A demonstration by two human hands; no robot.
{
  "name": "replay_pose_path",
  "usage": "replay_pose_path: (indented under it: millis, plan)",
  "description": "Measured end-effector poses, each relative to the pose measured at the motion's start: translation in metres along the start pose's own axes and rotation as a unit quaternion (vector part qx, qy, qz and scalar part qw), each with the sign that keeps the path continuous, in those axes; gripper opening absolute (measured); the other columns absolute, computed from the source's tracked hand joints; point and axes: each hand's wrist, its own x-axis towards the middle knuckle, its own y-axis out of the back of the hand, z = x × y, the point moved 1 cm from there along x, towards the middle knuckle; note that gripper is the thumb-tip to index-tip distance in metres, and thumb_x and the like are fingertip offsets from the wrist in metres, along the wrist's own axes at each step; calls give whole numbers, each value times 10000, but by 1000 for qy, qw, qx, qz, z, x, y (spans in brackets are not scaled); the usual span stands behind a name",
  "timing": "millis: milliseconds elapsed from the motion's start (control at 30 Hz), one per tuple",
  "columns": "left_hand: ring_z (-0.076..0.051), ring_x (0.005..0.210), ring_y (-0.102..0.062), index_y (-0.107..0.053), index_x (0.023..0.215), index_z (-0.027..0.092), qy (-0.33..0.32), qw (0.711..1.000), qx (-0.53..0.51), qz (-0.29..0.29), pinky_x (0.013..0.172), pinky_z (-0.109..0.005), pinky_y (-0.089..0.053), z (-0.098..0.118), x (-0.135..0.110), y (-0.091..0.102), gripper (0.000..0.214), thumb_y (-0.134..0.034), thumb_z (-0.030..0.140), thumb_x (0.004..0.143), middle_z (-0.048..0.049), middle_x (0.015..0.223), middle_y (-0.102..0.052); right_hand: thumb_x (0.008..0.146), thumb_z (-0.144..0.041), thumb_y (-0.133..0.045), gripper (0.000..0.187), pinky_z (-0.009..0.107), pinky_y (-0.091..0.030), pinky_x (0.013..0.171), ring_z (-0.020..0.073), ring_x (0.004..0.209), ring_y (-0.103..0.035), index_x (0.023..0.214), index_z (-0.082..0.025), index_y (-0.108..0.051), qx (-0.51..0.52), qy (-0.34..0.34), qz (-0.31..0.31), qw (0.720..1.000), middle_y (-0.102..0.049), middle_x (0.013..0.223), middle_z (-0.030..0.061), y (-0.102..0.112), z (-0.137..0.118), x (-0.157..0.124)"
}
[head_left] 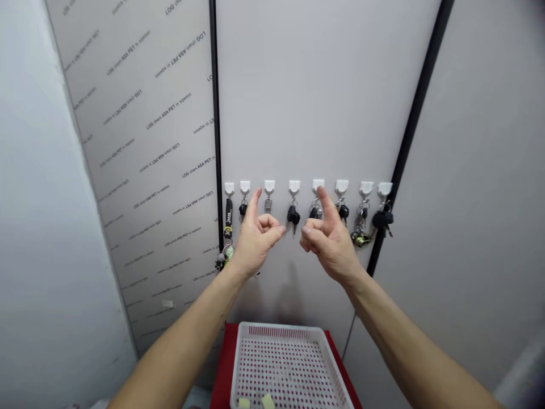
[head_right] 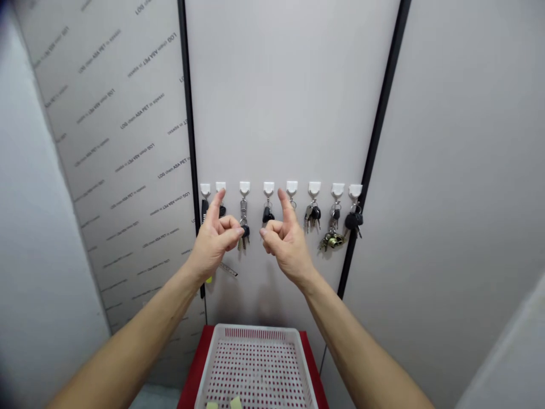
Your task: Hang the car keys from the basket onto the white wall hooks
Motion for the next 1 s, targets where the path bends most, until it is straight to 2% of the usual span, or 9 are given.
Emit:
replay_pose_path:
  millis: [200,267,333,433,500,633,733,833,1000]
  plan:
    - [-29,421,-344,-105,1172,255,-19,996,86,30,432,-161,-295,-20,-1,19,691,-481,134,606,73,518,-399,647,-191,-420,604,196,-292,374,59,355,-297,1174,-254,-132,-35,-36,-8,999,-304,405,-102,-12,16,-1]
    - [-43,488,-397,-198,1143,241,-38,980,165,105,479,-171,-330,-35,1,37,621,-479,137,599,48,587,-439,642,-215,-422,483,201,-304,394,58,376,-321,1109,-205,-297,-93,-57,-11,994,-345,427,-84,-15,27,0]
    - [-73,632,-446,-305,1081,222,-60,942,251,214,563,-191,-358,-50,5,58,532,-480,136,586,5,733,-480,628,-242,-433,352,219,-343,463,67,455,-395,972,-165,-447,-170,-58,2,984,-441,517,-39,-17,40,5]
    - [-114,791,-445,-369,1012,188,-33,894,318,313,651,-224,-363,-71,13,87,460,-493,157,570,-41,892,-475,608,-276,-455,320,254,-364,597,107,639,-468,899,-151,-496,-274,-39,57,959,-525,748,35,-21,58,18]
    - [-118,751,-467,-410,952,158,29,902,316,293,637,-231,-372,-85,18,98,402,-507,193,564,-49,848,-497,602,-296,-464,353,268,-355,629,130,696,-474,925,-152,-482,-315,-42,76,945,-530,807,56,-25,68,28]
    - [-87,492,-461,-474,641,124,135,940,251,190,476,-205,-360,-99,23,102,154,-462,271,601,-3,553,-484,612,-353,-451,318,275,-332,568,152,624,-471,873,-176,-491,-351,-66,59,932,-541,667,45,-39,81,43]
    - [-55,402,-412,-426,559,127,119,963,135,201,404,-173,-323,-81,30,99,175,-422,287,630,25,474,-437,614,-363,-432,219,258,-302,511,144,556,-443,728,-188,-499,-356,-71,61,930,-505,566,21,-45,82,52]
    - [-37,387,-403,-413,568,130,66,968,47,236,375,-148,-299,-43,44,95,176,-424,292,636,36,475,-431,621,-320,-399,166,224,-290,480,104,486,-395,568,-175,-457,-331,-72,88,937,-436,487,-16,-45,73,63]
    - [-27,357,-392,-416,587,133,2,978,28,206,357,-141,-290,7,71,91,148,-399,258,663,36,467,-438,650,-288,-319,189,192,-322,532,80,553,-417,684,-169,-462,-227,42,153,961,-476,592,-22,-47,40,93]
